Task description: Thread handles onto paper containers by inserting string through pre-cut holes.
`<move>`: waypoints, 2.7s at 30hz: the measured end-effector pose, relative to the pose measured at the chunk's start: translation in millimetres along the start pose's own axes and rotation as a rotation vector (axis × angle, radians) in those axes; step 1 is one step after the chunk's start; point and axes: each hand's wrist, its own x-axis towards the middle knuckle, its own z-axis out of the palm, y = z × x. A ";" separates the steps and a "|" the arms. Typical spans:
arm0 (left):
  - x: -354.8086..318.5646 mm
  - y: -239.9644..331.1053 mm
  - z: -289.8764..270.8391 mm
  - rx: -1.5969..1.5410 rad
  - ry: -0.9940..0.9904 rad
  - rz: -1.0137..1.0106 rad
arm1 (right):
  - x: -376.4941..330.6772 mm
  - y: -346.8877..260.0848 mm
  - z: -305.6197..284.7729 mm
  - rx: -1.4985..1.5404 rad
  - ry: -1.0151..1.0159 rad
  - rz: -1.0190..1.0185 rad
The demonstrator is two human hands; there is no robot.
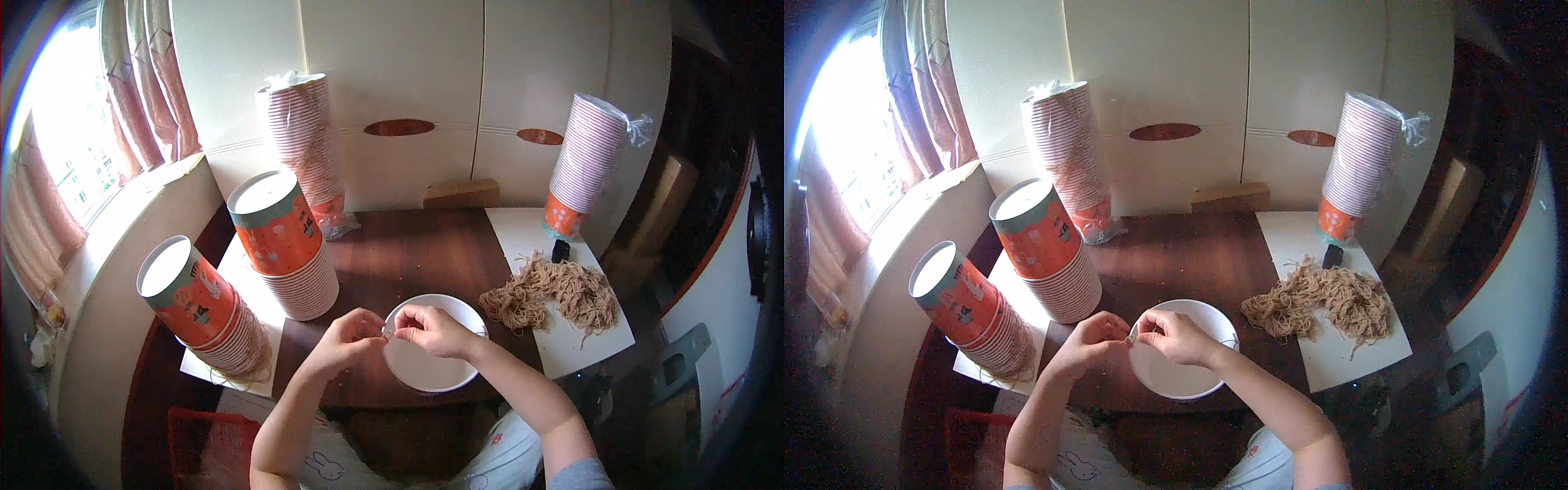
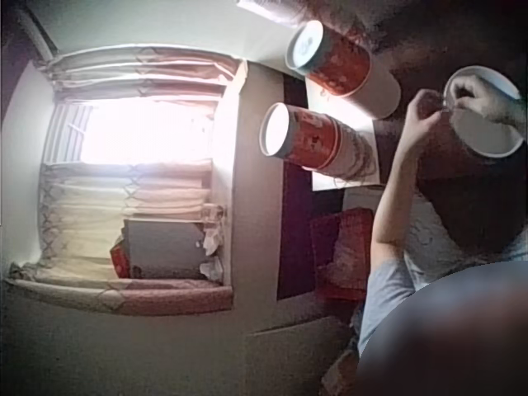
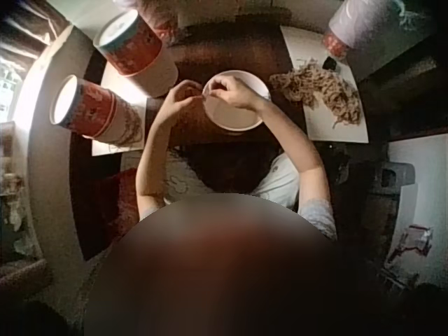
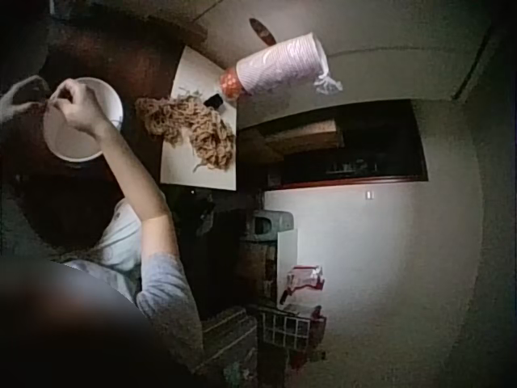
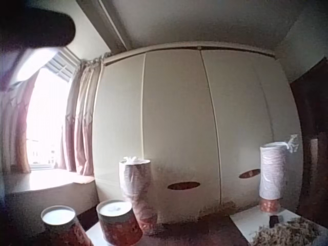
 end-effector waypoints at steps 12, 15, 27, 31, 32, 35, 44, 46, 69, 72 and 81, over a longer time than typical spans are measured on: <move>2.0 -1.5 12.1 0.331 0.176 0.078 | -4.6 -15.9 -2.0 -0.047 -0.053 -0.047; 1.9 -2.5 13.2 0.433 0.222 0.119 | -4.6 -14.8 -4.5 0.036 -0.087 -0.038; -0.4 20.0 8.9 0.558 0.120 0.431 | -6.5 -48.7 -13.8 -0.009 0.031 -0.043; -3.3 22.6 16.3 0.713 0.165 0.486 | -4.6 -55.1 -9.2 -0.051 0.011 -0.039; -2.6 22.3 16.8 0.712 0.164 0.485 | -4.4 -56.9 -8.5 -0.067 0.027 -0.052; -1.5 23.8 17.2 0.766 0.203 0.537 | -2.9 -48.7 -3.7 0.051 0.065 -0.053; 5.0 11.2 -8.5 0.560 -0.053 0.333 | 1.8 -41.1 -8.0 0.600 0.072 0.141; 10.2 5.4 -14.1 0.531 -0.141 0.373 | 0.3 -46.8 -16.5 0.729 0.081 0.130; 6.6 -9.9 -13.4 0.541 0.065 -0.028 | 15.2 -125.7 -12.1 0.125 -0.033 -0.057; -2.7 6.4 -22.4 0.637 0.035 -0.039 | 20.7 -155.3 0.2 0.045 -0.027 -0.141; -87.4 117.2 -106.8 1.074 1.301 0.572 | 13.3 -243.5 63.9 -0.240 0.038 -0.690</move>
